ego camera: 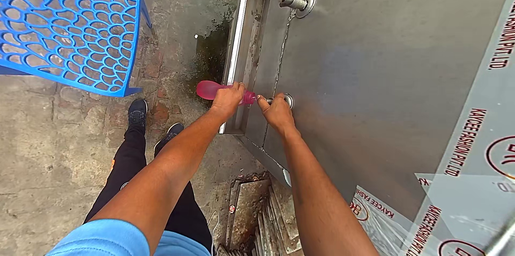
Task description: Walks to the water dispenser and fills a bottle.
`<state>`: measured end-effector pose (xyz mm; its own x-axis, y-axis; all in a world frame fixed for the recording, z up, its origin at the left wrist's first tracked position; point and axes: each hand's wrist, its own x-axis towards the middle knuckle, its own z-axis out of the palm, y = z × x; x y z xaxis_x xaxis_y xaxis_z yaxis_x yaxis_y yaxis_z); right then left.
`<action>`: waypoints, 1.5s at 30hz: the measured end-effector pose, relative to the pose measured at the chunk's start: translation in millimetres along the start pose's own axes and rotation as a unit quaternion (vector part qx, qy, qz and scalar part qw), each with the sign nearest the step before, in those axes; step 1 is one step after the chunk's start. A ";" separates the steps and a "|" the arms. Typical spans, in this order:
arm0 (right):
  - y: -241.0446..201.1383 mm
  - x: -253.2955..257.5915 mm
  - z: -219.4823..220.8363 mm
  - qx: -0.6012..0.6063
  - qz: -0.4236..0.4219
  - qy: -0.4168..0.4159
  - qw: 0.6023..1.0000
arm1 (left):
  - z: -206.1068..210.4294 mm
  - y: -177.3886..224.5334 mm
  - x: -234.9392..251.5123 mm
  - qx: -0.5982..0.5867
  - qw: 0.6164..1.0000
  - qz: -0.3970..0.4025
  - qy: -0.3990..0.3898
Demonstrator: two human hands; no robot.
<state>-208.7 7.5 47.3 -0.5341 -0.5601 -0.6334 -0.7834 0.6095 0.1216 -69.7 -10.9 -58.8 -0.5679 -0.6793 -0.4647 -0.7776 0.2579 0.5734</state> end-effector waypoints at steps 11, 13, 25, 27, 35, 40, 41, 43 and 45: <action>-0.4 0.3 -1.0 -0.001 0.002 -0.004 1.000 | 0.3 0.2 0.7 0.002 1.000 -0.002 -0.005; -0.7 0.1 -0.9 -0.003 0.004 -0.003 1.000 | 0.1 0.2 0.6 0.002 1.000 -0.002 -0.007; -1.6 -1.6 -2.0 0.002 0.005 -0.003 1.000 | -1.8 0.7 0.0 -0.008 1.000 -0.004 -0.003; -1.7 -2.3 -1.9 0.001 0.005 -0.001 1.000 | -1.4 1.2 0.0 -0.004 1.000 -0.004 -0.004; -0.4 -0.5 -0.6 -0.001 0.004 0.000 1.000 | 0.2 0.5 0.3 0.002 1.000 -0.003 -0.003; -0.8 -2.0 0.2 0.002 0.004 0.003 1.000 | 0.2 1.1 -0.5 0.005 1.000 -0.006 -0.004; -1.0 -2.2 -0.3 0.002 0.005 0.003 1.000 | 0.3 1.2 -0.3 0.006 1.000 -0.006 -0.003; -1.3 -2.2 -1.2 0.004 0.007 0.001 1.000 | 0.6 1.3 0.7 0.006 1.000 -0.007 -0.006; -1.3 -1.5 -1.0 0.003 0.006 0.000 1.000 | 0.9 0.9 1.2 0.006 1.000 -0.007 -0.006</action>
<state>-207.3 7.0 48.9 -0.5428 -0.5535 -0.6316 -0.7756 0.6189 0.1241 -71.4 -10.9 -59.5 -0.5597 -0.6747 -0.4811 -0.7889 0.2562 0.5586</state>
